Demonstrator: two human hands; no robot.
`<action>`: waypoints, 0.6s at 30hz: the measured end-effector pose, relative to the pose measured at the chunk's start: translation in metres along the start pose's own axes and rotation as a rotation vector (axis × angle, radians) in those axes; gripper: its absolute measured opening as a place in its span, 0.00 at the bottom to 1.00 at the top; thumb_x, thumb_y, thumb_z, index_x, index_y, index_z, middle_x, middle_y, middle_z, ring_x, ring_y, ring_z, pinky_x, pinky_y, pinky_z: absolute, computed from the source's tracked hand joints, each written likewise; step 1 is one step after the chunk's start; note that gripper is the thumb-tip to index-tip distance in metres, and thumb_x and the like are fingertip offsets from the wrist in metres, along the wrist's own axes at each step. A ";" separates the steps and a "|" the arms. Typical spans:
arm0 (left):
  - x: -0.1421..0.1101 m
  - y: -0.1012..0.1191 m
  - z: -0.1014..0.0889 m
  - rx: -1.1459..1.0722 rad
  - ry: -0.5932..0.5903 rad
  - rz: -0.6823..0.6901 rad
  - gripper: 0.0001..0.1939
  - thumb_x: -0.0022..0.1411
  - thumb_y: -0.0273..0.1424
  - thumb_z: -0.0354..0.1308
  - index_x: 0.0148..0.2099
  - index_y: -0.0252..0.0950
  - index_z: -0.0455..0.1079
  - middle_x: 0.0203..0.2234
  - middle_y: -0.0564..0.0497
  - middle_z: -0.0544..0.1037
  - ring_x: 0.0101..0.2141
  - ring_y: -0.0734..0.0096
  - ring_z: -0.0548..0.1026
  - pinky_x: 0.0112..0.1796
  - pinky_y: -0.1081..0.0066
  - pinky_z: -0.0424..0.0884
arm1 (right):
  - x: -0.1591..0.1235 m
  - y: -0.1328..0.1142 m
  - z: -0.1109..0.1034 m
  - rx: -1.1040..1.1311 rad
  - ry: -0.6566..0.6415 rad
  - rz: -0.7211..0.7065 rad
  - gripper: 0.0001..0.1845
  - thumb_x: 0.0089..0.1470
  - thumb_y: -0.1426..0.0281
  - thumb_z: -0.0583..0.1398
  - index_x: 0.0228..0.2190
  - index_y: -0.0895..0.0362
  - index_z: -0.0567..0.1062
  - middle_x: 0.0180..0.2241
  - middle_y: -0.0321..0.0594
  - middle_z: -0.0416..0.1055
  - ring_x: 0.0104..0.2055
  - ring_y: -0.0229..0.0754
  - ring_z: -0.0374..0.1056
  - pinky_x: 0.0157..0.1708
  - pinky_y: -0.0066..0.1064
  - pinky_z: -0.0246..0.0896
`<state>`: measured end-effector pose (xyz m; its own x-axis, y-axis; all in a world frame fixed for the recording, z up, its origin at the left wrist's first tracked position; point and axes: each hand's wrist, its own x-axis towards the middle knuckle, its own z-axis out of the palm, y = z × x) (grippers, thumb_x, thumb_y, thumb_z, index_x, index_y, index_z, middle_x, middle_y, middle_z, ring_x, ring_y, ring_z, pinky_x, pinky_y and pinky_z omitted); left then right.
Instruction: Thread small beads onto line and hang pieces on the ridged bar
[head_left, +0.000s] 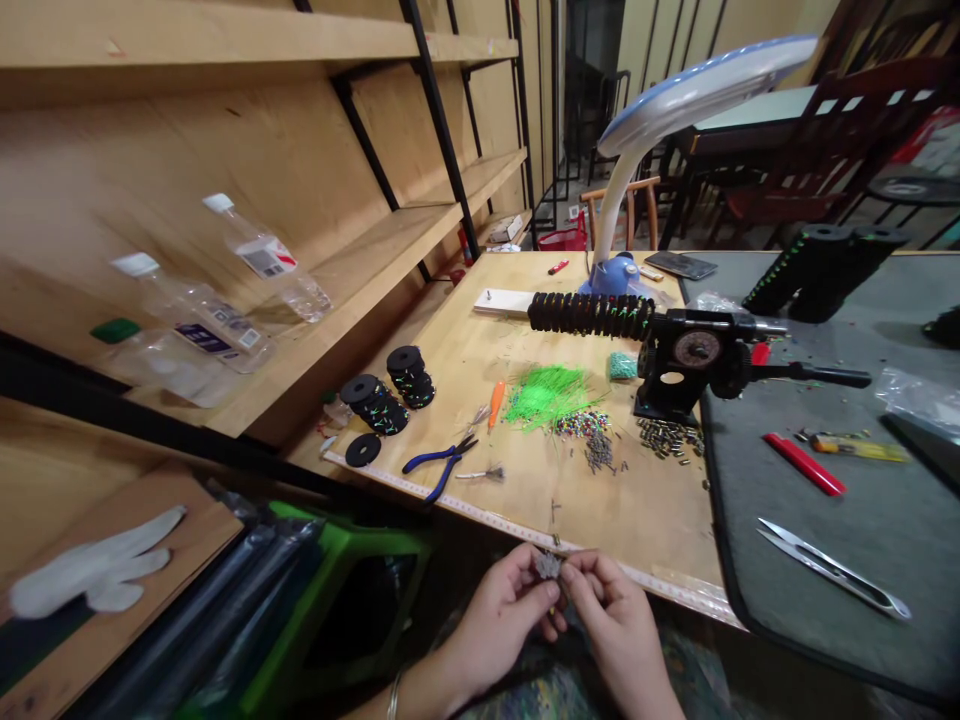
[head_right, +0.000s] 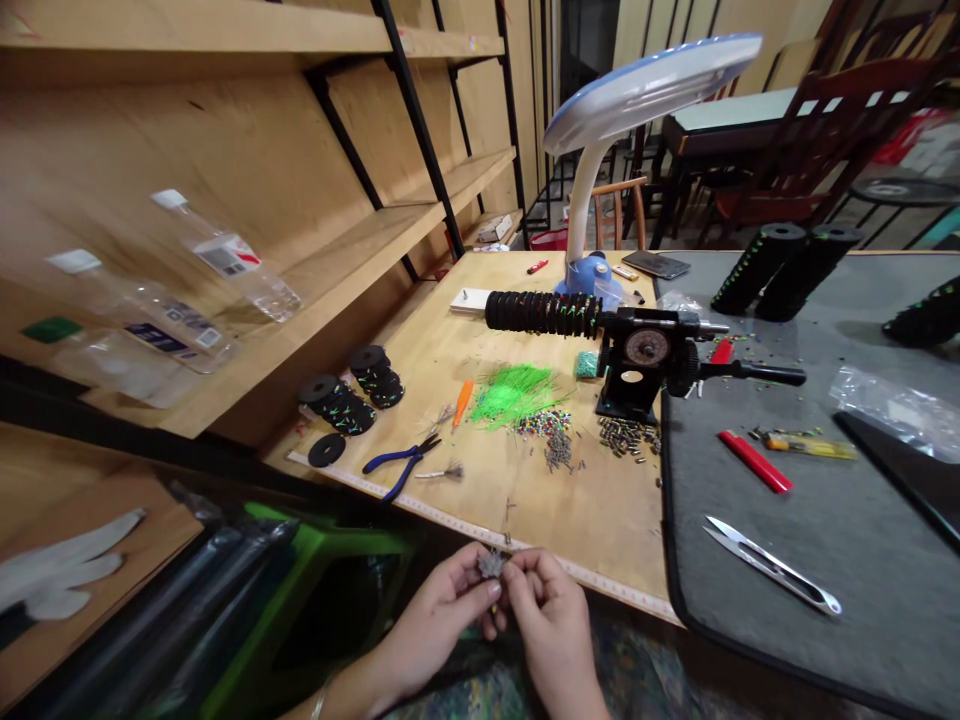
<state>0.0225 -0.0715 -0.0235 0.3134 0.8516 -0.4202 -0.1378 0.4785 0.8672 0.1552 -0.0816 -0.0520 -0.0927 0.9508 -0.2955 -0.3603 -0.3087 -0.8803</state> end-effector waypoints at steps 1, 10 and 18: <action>0.000 0.000 0.000 -0.011 0.000 0.002 0.20 0.53 0.43 0.65 0.39 0.32 0.69 0.26 0.52 0.72 0.25 0.75 0.70 0.27 0.74 0.67 | 0.000 -0.001 0.000 0.016 -0.006 0.007 0.20 0.48 0.53 0.65 0.26 0.57 0.70 0.15 0.30 0.67 0.17 0.37 0.64 0.20 0.27 0.60; -0.002 0.001 0.001 -0.031 0.086 -0.024 0.20 0.50 0.45 0.66 0.30 0.33 0.66 0.19 0.55 0.69 0.22 0.74 0.68 0.26 0.73 0.65 | -0.002 -0.006 0.006 -0.020 0.024 0.014 0.23 0.44 0.49 0.66 0.23 0.56 0.70 0.15 0.31 0.66 0.17 0.37 0.63 0.21 0.27 0.61; 0.000 -0.009 -0.005 -0.104 0.137 -0.062 0.20 0.49 0.43 0.67 0.30 0.34 0.64 0.18 0.55 0.69 0.22 0.75 0.68 0.25 0.74 0.64 | -0.011 0.008 -0.017 -0.524 0.160 -0.252 0.16 0.53 0.57 0.60 0.23 0.56 0.73 0.16 0.30 0.62 0.17 0.35 0.56 0.19 0.24 0.53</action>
<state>0.0191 -0.0750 -0.0327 0.1948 0.8375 -0.5105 -0.2210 0.5445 0.8091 0.1688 -0.0953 -0.0615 0.0917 0.9933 -0.0705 0.1566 -0.0843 -0.9841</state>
